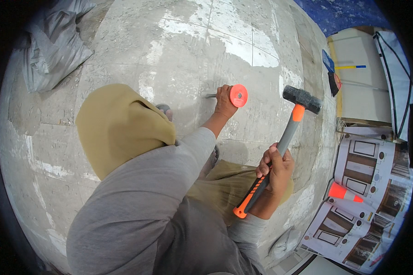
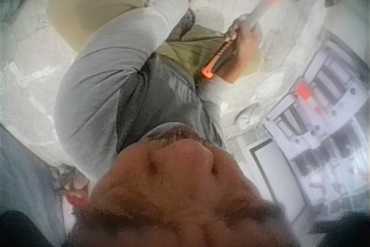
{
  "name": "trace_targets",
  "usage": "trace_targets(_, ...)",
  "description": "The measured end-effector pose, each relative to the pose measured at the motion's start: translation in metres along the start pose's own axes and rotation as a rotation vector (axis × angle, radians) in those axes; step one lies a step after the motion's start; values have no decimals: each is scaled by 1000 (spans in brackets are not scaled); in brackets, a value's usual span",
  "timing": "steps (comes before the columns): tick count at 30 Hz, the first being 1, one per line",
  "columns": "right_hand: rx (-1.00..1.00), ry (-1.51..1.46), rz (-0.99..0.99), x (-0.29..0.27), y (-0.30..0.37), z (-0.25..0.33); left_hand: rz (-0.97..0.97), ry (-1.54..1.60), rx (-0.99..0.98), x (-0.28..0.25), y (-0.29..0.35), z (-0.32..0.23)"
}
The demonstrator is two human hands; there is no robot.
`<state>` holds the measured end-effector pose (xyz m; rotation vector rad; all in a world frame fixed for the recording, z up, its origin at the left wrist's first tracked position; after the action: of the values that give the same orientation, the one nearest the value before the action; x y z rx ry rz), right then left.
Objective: The person repeatedly strikes a chisel with a hammer to chip away at a concrete floor surface.
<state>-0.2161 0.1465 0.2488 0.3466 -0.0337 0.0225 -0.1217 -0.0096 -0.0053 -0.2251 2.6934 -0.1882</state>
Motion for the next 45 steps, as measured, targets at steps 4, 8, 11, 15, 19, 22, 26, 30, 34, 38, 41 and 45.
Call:
trace_targets(4, -42, 23, 14, 9, 2, 13, -117, 20, 36, -9, 2, -1)
trace_targets(8, -134, 72, 20, 19, 7, 36, -114, 46, 8, -14, 1, -3)
trace_targets(11, -252, 115, -37, 25, 17, 69, -122, 9, 48, -17, 0, -8)
trace_targets(15, -543, 245, -92, 28, 27, 114, -136, -38, 71, -22, 1, -8)
trace_targets(19, -772, 298, -94, 36, 29, 145, -139, 133, -11, -17, 2, -5)
trace_targets(22, -666, 289, -221, 36, 11, 123, -168, 140, -1, -23, 2, 2)
trace_targets(26, -139, 559, -89, 0, -39, -14, -185, 50, -19, -21, 0, -5)
trace_targets(30, 272, 378, 169, 9, -55, -77, -148, 36, 25, -19, -2, -4)
trace_targets(34, 296, 239, 101, -4, -36, -60, -141, 6, 58, -17, 5, 5)
trace_targets(38, 189, 206, 17, -14, -14, -18, -90, 31, -39, -13, 3, -3)
trace_targets(41, -40, 179, -15, -16, 1, 26, -107, 168, -9, -18, 6, -1)
trace_targets(45, -275, 176, -91, 4, 4, 71, -157, 122, -3, -23, 5, 7)
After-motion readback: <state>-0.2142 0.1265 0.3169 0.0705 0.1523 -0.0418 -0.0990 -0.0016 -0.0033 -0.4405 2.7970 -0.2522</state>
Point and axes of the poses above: each hand's wrist, its own y-axis away from the middle knuckle, its own x-axis out of the palm, z = x × y, the point moved 4 cm from there along -y, towards the middle knuckle, and after that the axes turned 14 degrees about z, right-handed, at the moved point
